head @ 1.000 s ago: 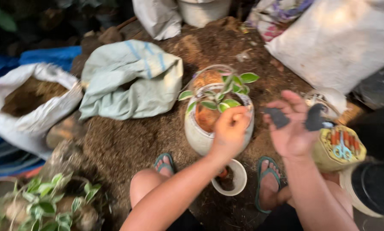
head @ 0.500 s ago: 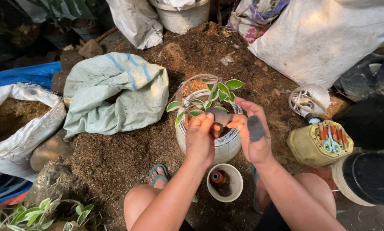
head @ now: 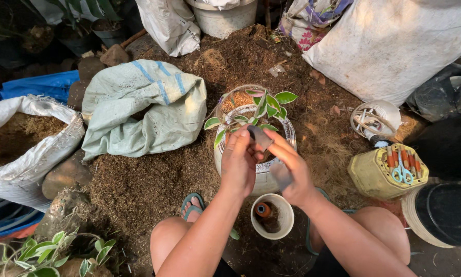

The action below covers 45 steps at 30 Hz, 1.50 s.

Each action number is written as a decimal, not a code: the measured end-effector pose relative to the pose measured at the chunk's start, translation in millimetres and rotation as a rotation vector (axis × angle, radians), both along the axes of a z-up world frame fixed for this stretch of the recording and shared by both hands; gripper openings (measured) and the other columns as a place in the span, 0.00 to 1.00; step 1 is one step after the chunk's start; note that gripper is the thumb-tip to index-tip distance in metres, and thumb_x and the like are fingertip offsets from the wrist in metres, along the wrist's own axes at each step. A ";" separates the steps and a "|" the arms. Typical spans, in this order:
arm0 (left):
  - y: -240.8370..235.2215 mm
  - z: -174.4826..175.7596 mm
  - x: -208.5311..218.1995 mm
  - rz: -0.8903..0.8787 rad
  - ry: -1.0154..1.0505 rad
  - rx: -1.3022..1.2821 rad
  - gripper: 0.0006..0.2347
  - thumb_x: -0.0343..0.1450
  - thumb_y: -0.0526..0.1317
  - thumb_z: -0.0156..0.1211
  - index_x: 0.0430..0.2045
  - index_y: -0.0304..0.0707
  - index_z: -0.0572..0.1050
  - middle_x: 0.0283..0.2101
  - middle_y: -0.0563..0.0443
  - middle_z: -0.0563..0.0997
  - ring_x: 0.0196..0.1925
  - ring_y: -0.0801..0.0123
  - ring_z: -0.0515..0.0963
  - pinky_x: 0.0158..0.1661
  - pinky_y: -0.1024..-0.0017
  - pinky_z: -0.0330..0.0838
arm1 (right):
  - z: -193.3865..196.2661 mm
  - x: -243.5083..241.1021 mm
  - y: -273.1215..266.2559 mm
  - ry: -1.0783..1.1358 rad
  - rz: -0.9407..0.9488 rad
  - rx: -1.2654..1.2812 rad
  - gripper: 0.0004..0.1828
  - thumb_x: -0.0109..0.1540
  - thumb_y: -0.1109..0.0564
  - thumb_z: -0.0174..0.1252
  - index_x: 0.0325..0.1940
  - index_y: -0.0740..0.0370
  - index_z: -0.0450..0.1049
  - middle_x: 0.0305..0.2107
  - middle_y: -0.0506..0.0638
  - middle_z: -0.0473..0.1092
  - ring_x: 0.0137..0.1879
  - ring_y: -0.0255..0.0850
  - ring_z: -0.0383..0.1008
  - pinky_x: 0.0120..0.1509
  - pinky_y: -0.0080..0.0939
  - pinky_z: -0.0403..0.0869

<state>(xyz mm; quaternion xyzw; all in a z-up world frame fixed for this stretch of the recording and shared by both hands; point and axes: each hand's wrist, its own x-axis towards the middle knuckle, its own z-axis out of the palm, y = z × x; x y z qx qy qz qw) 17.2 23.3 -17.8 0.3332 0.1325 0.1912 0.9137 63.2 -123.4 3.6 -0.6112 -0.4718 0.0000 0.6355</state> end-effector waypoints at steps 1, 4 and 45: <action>3.2 3.1 -1.9 -0.022 0.011 -0.042 0.12 0.77 0.43 0.58 0.51 0.37 0.72 0.37 0.53 0.78 0.36 0.74 0.75 0.37 0.72 0.71 | 5.4 -0.8 -0.7 -0.167 -0.062 -0.073 0.28 0.70 0.44 0.54 0.61 0.72 0.68 0.70 0.64 0.60 0.78 0.57 0.60 0.80 0.55 0.59; 5.6 11.0 -5.0 -0.084 0.025 -0.027 0.15 0.75 0.42 0.58 0.54 0.37 0.70 0.43 0.50 0.79 0.44 0.70 0.78 0.46 0.69 0.75 | 16.5 -2.8 -2.7 -0.523 -0.194 -0.257 0.30 0.58 0.42 0.64 0.52 0.71 0.72 0.66 0.62 0.63 0.75 0.62 0.58 0.77 0.58 0.60; -14.8 41.1 -24.8 0.229 -0.064 1.512 0.07 0.75 0.37 0.63 0.41 0.34 0.72 0.48 0.43 0.79 0.48 0.51 0.80 0.49 0.61 0.74 | -19.7 4.7 -11.1 -0.045 -0.050 -0.205 0.53 0.65 0.26 0.50 0.77 0.71 0.52 0.79 0.74 0.22 0.87 0.67 0.26 0.87 0.63 0.38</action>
